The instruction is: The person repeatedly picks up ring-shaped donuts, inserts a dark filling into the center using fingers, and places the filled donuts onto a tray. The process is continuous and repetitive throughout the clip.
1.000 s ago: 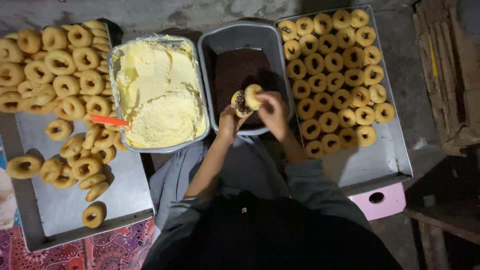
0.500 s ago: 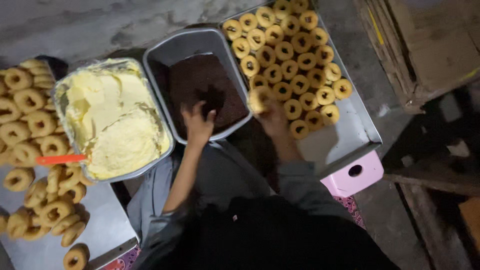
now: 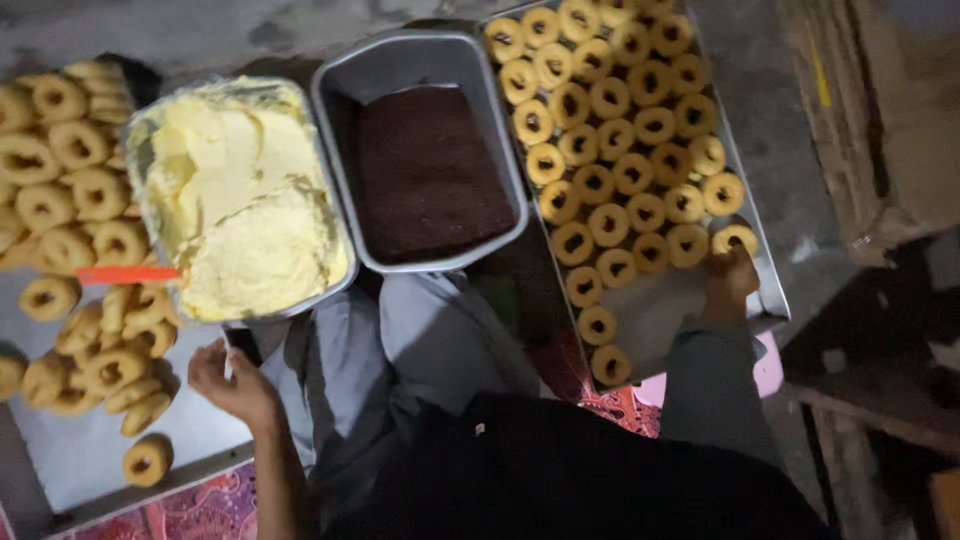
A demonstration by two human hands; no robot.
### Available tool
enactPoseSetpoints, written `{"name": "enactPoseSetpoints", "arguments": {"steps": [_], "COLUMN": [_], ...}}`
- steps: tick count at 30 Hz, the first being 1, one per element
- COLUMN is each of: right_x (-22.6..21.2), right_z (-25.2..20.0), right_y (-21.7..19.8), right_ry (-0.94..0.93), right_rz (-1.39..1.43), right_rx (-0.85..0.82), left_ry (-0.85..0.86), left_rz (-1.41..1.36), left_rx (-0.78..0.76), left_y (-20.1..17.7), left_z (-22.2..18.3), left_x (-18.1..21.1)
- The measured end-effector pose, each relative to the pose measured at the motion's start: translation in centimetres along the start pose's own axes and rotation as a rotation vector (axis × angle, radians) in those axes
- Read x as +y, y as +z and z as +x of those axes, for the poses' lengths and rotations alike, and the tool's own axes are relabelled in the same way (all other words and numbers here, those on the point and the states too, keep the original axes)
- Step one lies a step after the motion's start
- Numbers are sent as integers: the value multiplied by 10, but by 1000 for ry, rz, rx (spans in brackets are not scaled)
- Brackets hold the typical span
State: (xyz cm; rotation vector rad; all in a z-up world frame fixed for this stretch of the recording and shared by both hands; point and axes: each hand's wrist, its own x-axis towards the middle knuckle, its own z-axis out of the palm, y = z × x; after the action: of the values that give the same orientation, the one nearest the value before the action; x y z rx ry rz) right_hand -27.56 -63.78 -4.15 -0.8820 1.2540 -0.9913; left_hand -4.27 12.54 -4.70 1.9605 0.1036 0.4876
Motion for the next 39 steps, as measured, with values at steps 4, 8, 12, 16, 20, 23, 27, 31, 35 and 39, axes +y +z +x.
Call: {"name": "enactPoseSetpoints", "arguments": {"steps": [4, 8, 12, 16, 20, 23, 27, 31, 35, 39], "right_x": [6, 5, -2, -3, 7, 31, 72, 112, 147, 149], "right_z": [-1, -19, -54, -105, -141, -165, -188, -248, -387, -523], "right_y": [21, 38, 60, 70, 85, 88, 93, 124, 164, 164], "right_ry": [-3, -188, -537, -845, -1068, -1023, -1066, -1074, -1043, -1128], "right_rz": [-162, -253, -806, -839, -677, -660, -695, -727, -618, -446], "right_rx": [13, 17, 476, 302, 28, -93, -221, -539, -1259, -1756], "left_ry": [-282, -286, -563, -594, 4, 26, 513, 21, -361, -717], "left_rz": [250, 665, 966, 880, 185, 532, 748, 324, -167, -829], "left_rx": [207, 353, 396, 98, -12, -53, -51, -199, 10, -177], "left_y": [-62, -116, -156, -175, -133, -94, -80, -79, -39, -10], "left_z": [-24, -26, 9, 40, 56, 47, 31, 30, 13, -32], "left_x": [-50, -81, -108, -129, -143, -135, -110, -94, -52, 32]}}
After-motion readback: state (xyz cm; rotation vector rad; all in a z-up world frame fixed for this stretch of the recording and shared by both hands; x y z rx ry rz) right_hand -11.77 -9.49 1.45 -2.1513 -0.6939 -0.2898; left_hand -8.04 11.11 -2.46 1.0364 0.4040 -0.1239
